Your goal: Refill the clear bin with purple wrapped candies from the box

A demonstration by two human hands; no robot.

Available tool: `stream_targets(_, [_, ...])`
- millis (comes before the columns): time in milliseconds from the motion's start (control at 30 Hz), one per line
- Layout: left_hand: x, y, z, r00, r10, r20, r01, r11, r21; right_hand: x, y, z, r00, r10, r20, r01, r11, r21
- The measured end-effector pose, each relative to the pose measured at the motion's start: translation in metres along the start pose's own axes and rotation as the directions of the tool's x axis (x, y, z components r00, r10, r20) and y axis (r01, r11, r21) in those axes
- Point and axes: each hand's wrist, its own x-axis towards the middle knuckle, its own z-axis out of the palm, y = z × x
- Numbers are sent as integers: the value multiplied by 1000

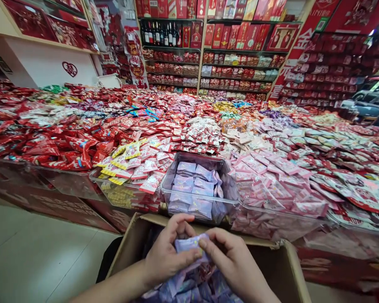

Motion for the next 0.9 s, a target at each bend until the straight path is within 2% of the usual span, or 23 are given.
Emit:
stream_targets(67, [3,-1,1,995,-95,24,97,988,-120,3,6,2,995,20,-102,-10,995,101])
stream_targets(133, [7,-1,0,987,-143,78,156,963,-218,4,10,3,978,59,-200,-15,977,211])
stream_targets(200, [10,-1,-2,982,-152,113,173,961,-216,4,14,4,965,94,-244,-13,949,316])
stream_targets(367, [12,-3,-2,976,-212,47,217,967,-131,5,24,14,957,170,-235,-16,839,544])
stream_targets(500, [11,-4,1,972,-232,47,237,949,-206,5,32,23,956,193,-220,-22,797,603])
stream_targets(667, [9,-4,3,967,-251,36,253,946,-203,-3,38,24,984,72,-160,8,893,451])
stream_targets(767, [6,-5,3,953,-296,71,303,942,-145,-8,42,19,981,-13,-195,72,951,299])
stream_targets(833, [4,-7,4,950,-296,104,298,955,-4,-9,44,17,958,-165,-235,199,972,128])
stream_targets(900, [2,-9,5,962,-235,136,211,962,172,-8,44,15,910,-371,-187,369,928,-47])
